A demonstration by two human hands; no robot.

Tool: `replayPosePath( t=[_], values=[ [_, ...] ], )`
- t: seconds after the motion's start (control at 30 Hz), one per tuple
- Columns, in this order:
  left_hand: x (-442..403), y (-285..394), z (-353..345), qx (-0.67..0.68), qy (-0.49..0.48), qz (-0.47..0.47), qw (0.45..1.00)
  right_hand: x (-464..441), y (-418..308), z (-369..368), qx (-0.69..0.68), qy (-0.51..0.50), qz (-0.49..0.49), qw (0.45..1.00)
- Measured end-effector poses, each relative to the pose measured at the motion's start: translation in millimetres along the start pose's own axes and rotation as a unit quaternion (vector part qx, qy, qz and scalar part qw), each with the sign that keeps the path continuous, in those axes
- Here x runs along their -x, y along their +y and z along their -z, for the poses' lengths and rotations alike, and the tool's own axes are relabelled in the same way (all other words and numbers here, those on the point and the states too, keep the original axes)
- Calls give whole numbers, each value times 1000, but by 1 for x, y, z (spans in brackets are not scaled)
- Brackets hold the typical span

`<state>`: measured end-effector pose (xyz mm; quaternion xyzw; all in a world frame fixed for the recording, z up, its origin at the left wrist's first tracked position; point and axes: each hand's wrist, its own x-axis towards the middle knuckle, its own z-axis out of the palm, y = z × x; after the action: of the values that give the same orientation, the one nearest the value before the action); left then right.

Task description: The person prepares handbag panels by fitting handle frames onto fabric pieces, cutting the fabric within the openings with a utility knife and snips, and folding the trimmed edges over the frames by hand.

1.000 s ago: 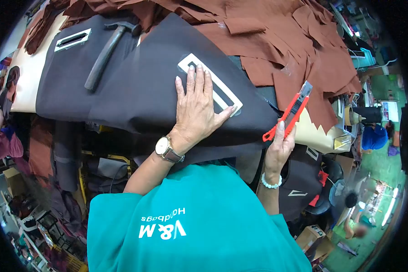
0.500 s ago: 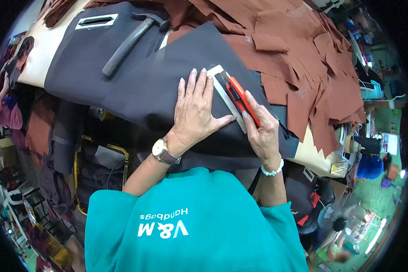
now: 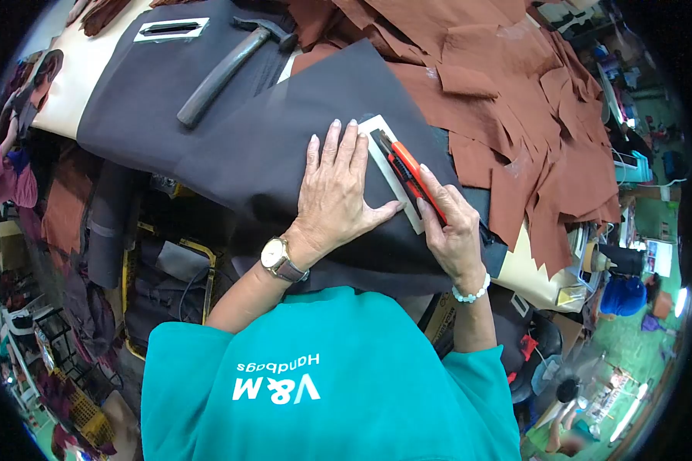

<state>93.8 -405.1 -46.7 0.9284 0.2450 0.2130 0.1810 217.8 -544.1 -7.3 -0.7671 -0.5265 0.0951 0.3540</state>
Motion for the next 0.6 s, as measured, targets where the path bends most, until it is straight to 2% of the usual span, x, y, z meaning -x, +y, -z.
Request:
replayPosePath(
  t=[0.6],
  values=[
    [1, -1, 0, -1, 3, -5, 1000, -1, 0, 0, 8, 8, 13, 1000]
  ],
)
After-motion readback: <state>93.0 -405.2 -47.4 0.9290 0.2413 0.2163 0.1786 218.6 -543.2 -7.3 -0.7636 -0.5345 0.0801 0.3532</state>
